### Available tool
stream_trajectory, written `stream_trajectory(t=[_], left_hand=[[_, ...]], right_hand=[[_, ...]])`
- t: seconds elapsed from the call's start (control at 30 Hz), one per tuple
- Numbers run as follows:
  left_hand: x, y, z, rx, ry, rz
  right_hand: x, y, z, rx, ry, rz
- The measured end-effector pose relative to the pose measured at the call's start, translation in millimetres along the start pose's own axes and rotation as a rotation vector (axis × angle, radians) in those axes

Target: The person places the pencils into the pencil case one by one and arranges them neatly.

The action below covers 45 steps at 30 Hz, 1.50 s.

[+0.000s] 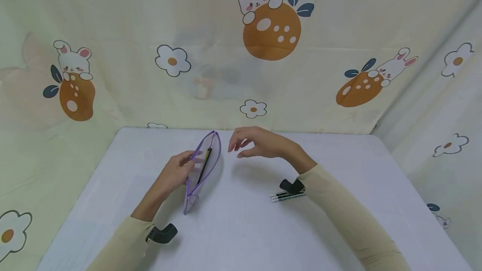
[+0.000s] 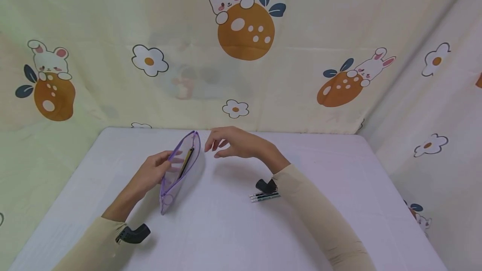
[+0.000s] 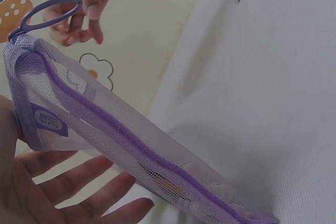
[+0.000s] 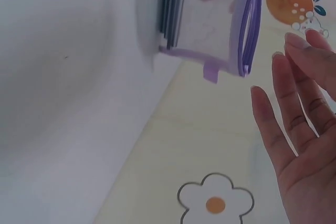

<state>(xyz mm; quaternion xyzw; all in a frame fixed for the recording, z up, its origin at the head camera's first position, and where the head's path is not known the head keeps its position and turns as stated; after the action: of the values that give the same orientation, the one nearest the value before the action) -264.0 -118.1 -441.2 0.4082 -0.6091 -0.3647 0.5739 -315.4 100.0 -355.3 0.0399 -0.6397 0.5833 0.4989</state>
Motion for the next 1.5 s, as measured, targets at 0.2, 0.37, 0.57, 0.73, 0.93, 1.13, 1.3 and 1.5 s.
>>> stream_trajectory(t=[0.2, 0.37, 0.57, 0.73, 0.93, 1.13, 1.3, 1.5], left_hand=[[-0.4, 0.4, 0.0, -0.003, -0.006, 0.0], [-0.8, 0.7, 0.0, -0.008, -0.011, 0.01], [-0.7, 0.6, 0.5, -0.023, -0.014, 0.011], [-0.4, -0.3, 0.9, -0.023, -0.01, 0.009], [-0.5, -2.6, 1.5, -0.026, -0.004, 0.018], [0.7, -2.4, 0.7, -0.036, -0.001, 0.022], [0.9, -3.1, 0.4, -0.038, -0.004, 0.02], [0.4, -2.6, 0.4, -0.035, 0.0, 0.026]], right_hand=[[7, 9, -25.3, -0.042, -0.014, -0.001], [11, 17, -44.7, -0.092, -0.015, -0.008], [16, 28, -64.9, -0.18, -0.012, -0.015], [18, 38, -81.1, -0.229, -0.007, -0.018], [20, 49, -104.2, -0.272, -0.016, -0.005], [21, 67, -128.3, -0.33, -0.011, 0.006], [24, 80, -146.1, -0.347, 0.004, -0.008], [27, 93, -166.6, -0.395, 0.01, -0.041]])
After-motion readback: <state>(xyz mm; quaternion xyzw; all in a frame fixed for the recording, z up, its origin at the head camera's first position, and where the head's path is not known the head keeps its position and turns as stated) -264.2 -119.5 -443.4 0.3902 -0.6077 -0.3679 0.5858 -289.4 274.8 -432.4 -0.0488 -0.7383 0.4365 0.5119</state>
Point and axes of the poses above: each hand's wrist, its own z-axis towards the middle knuckle, its own x-axis out of the back of the hand, y = z × x, the point moved 7 cm from there along z, towards the middle knuckle, and after that the axes turned 11 degrees about y, right-handed, at the moved point
